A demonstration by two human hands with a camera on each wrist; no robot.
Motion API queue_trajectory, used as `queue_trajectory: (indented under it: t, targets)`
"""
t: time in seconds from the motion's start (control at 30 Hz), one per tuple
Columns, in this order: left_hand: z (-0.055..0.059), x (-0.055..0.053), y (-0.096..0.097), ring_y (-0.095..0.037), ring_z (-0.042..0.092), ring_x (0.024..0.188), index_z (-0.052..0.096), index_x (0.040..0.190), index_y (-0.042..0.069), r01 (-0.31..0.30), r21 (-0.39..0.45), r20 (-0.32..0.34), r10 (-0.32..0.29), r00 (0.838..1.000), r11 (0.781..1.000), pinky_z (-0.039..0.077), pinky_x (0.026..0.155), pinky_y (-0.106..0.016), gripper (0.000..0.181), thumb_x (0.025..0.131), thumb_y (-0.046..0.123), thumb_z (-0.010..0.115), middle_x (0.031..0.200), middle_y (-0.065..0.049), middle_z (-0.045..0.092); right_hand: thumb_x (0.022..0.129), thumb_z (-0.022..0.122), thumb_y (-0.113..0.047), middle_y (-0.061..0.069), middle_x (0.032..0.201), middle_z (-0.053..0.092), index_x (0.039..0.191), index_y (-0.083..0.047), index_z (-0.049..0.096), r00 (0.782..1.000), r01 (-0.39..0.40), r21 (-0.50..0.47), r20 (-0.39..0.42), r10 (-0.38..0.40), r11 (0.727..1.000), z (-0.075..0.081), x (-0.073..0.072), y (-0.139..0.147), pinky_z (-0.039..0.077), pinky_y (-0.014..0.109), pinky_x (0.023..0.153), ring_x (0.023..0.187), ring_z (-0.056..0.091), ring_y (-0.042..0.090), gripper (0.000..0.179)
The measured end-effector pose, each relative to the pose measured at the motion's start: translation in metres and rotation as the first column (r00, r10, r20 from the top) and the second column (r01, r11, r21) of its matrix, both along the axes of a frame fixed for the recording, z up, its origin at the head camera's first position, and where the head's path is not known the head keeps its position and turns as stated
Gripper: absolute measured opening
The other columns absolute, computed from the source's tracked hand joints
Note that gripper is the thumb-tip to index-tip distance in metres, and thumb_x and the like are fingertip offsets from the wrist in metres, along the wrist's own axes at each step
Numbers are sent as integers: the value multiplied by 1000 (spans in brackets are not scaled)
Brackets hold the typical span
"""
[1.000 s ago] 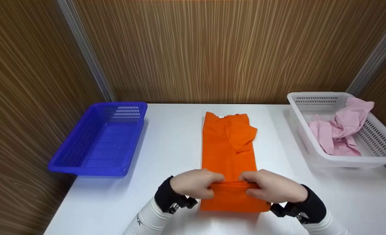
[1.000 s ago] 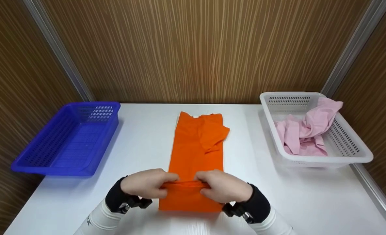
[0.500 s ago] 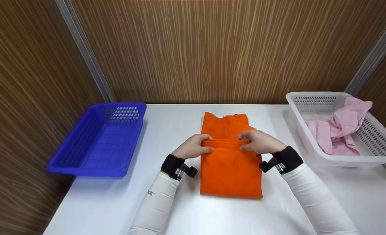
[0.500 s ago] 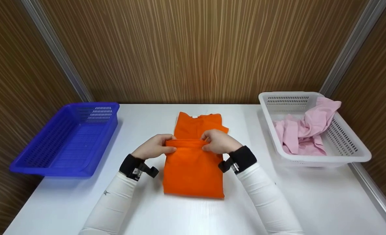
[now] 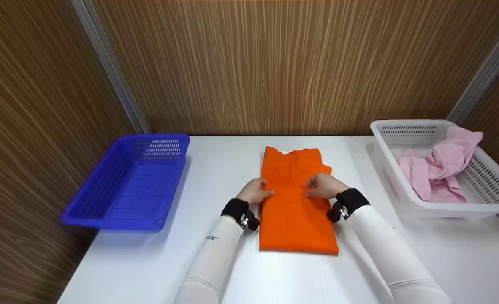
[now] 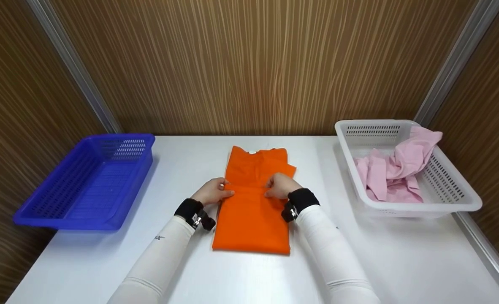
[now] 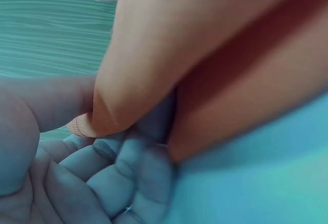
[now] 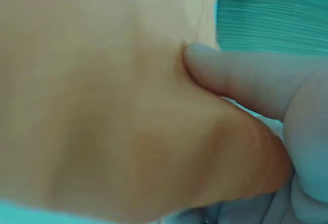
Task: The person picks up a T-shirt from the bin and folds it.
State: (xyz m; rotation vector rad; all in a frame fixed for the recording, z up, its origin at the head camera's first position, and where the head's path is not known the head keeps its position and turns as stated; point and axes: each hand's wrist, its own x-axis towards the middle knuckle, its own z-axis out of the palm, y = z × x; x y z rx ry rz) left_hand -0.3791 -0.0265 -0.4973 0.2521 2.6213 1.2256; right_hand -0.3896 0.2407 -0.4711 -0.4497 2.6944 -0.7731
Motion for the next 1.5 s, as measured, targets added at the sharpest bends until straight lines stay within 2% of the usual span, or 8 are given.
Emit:
queue_trajectory:
  t: [0.2,0.37,0.57,0.67,0.8,0.9,1.2,1.5]
  targets:
    - [-4,1,2,-16,49,73,60,101,6,-89,5,-4,89,996,996,39,66,-25,21,97,24,71,79,1,48,91,79,-25,1,82,64,97,-5,69,997,80,-52,3,-80,995,-12,1,11,45,24,67,74,55,14,23]
    - [-4,3,1,-14,55,67,62,103,7,-141,-53,-41,139,989,989,41,63,-22,21,96,23,73,81,-1,59,88,81,-33,-1,77,58,87,-7,63,987,155,-40,-40,-157,987,-20,5,25,42,25,65,71,53,16,32]
    - [0,12,-12,-13,56,62,66,101,9,-161,-150,-110,145,983,976,39,58,-22,14,97,21,68,78,-4,70,95,72,-35,6,77,64,95,-4,56,964,245,-43,-94,-248,969,-15,31,39,41,27,64,68,57,17,35]
    - [4,24,-22,-13,53,62,66,96,7,-136,-114,-60,130,990,984,41,58,-22,13,99,20,64,71,-2,65,98,66,-31,10,78,69,101,-1,58,965,247,-85,-71,-253,965,-8,52,41,45,27,62,64,59,15,32]
    - [4,44,-32,-13,57,58,67,90,3,-64,4,113,63,992,998,49,56,-22,22,102,21,62,67,-2,63,99,65,-29,9,77,70,100,0,63,973,229,-92,8,-229,969,-8,78,42,46,27,59,61,56,12,28]
    - [2,55,-33,-13,57,55,70,85,2,-12,8,148,10,989,1000,49,54,-22,30,102,25,62,66,-2,63,98,65,-28,6,73,70,93,-2,66,977,211,-71,45,-208,975,-12,89,41,43,27,58,59,52,11,26]
    - [-3,67,-24,-11,44,52,53,65,18,5,-114,19,-3,1000,993,33,51,-24,39,97,33,70,56,7,49,97,66,-21,-2,63,58,73,-8,62,978,205,-89,-14,-207,975,-25,95,37,37,26,52,55,45,12,29]
    - [-7,70,-18,-14,43,60,48,64,19,-58,-215,-85,41,996,975,32,55,-27,39,92,30,73,63,6,43,93,71,-22,-4,62,49,69,-11,57,967,227,-59,-107,-233,972,-28,96,34,37,27,57,57,45,13,30]
